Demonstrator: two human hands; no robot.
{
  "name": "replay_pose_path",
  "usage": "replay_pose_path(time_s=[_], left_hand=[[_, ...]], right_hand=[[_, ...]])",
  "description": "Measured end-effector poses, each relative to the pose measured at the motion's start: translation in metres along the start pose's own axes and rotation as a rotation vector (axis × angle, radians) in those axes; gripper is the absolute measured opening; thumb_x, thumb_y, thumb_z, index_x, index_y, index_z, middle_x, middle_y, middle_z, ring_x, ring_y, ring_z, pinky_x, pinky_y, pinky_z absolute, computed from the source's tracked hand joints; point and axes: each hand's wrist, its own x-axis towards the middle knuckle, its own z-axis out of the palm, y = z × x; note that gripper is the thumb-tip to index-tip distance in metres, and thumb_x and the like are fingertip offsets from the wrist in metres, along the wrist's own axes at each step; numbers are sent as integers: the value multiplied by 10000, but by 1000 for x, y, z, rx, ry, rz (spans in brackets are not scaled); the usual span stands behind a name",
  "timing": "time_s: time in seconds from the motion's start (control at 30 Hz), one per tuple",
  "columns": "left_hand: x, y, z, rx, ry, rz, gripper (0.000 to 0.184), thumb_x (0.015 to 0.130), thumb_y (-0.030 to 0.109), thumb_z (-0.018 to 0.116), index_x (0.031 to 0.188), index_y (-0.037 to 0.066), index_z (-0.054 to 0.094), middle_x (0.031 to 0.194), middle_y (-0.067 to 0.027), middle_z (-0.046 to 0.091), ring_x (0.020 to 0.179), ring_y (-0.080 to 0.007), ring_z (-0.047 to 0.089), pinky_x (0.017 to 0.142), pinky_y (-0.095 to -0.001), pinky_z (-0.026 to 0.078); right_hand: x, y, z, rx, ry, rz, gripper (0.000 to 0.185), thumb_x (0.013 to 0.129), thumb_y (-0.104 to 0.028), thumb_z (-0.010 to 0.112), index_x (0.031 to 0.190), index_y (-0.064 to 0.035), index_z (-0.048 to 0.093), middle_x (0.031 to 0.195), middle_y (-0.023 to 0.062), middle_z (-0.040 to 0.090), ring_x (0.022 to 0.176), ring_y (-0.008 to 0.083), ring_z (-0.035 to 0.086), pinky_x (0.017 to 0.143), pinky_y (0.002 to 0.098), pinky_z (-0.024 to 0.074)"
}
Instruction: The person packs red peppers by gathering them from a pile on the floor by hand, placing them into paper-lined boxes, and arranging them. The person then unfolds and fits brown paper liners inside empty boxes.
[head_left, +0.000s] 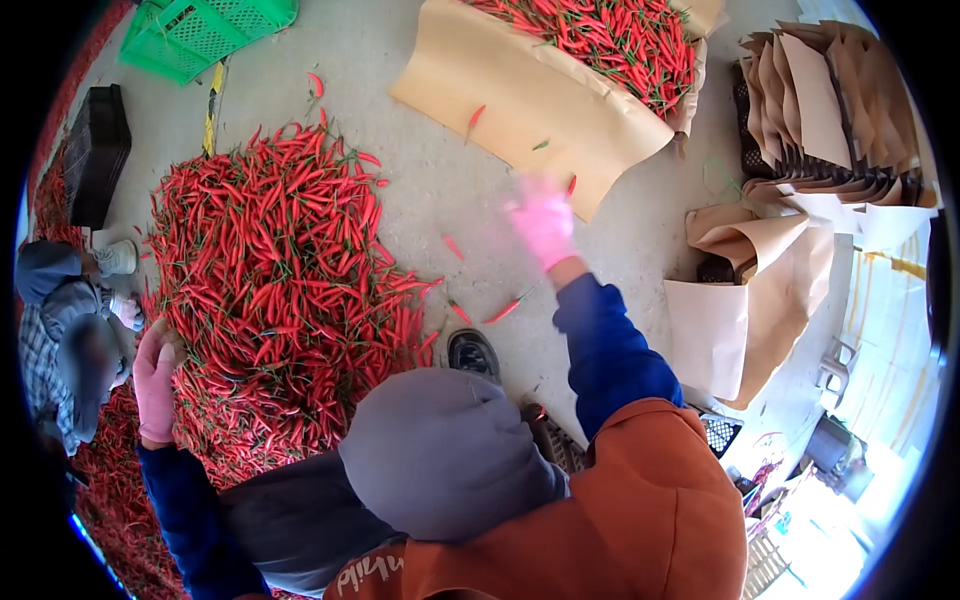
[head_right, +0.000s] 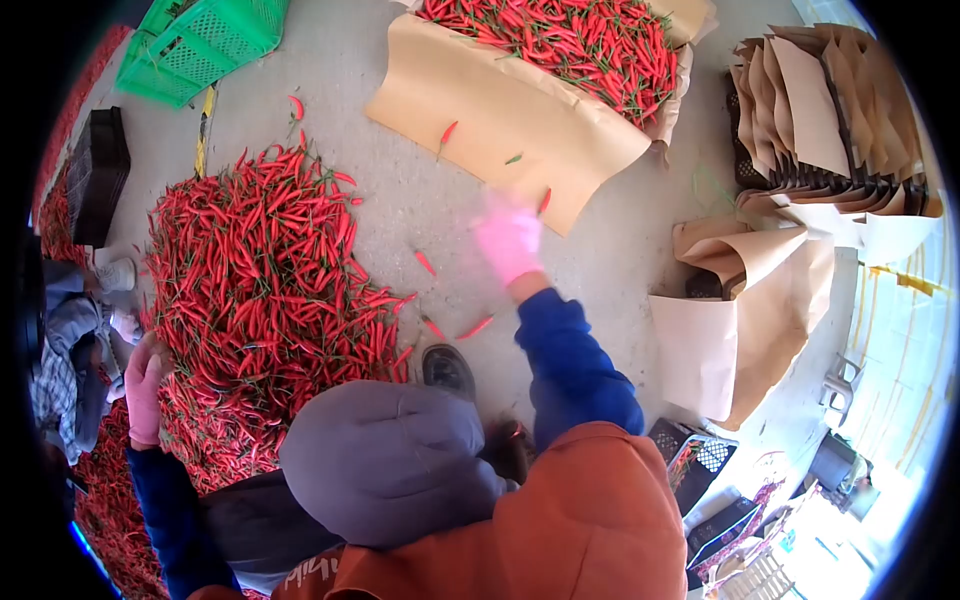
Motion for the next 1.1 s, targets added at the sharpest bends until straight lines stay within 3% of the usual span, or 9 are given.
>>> replay_pose_path(time_s=[0.13,0.27,0.43,0.53,0.73,0.8,0.9,1.0,1.1], left_hand=[[-3,3,2,-6,10,2,468,918,98,482,1344,-57,361,1160,-79,532,1000,-134,537,889,-270,440],[-3,2,1,-32,3,-7,478,914,104,492,1344,-58,361,1154,-82,539,988,-133,541,884,-271,441],[-8,12,7,-6,44,8,468,912,102,489,1338,-53,373,1176,-106,547,1041,-155,537,909,-274,430],[-11,10,0,83,45,5,452,916,106,489,1328,-52,390,1194,-121,549,1068,-166,536,914,-278,432],[-12,8,-1,95,55,14,442,915,90,489,1326,-46,397,1173,-100,558,1032,-158,552,892,-278,451],[-16,5,-1,68,51,5,434,916,76,480,1326,-41,399,1169,-98,558,1037,-158,550,894,-282,451],[-23,6,-3,64,53,2,434,919,80,475,1328,-41,395,1181,-101,548,1054,-160,543,905,-285,446],[-30,9,-1,56,57,34,438,922,89,476,1331,-41,390,1189,-102,541,1064,-159,536,912,-281,439],[-28,2,-4,55,44,33,449,921,109,490,1329,-47,389,1194,-105,533,1076,-169,527,915,-281,434]], right_hand=[[7,41,28,-241,49,368,393,816,-262,559,1160,-78,510,1142,170,490,980,386,525,836,526,430],[-81,-66,32,537,-293,-883,390,857,-268,531,1201,-84,532,1182,164,556,1085,323,543,947,414,428],[41,-75,29,194,-18,-244,456,850,-259,528,1269,-84,481,1297,225,439,1131,398,481,967,452,401],[112,-62,42,-76,228,-73,437,784,-243,571,1182,-67,531,1070,189,552,962,368,557,770,502,468],[-23,-162,64,531,-116,-895,283,841,-130,482,1104,-59,559,1103,190,574,1037,327,562,907,430,451],[-73,-173,49,908,-521,-639,415,847,-181,545,1255,-116,498,1238,191,523,1161,334,493,987,384,406],[-106,-109,38,455,-204,-63,488,861,-259,540,1313,-113,427,1259,199,490,1129,374,504,968,416,417],[-118,-48,-12,212,-428,539,681,864,-352,529,1412,-77,234,1290,260,422,1085,431,518,935,451,435],[-126,-32,47,196,-404,452,734,853,-364,529,1421,-62,174,1254,315,407,1056,441,528,908,467,444]])
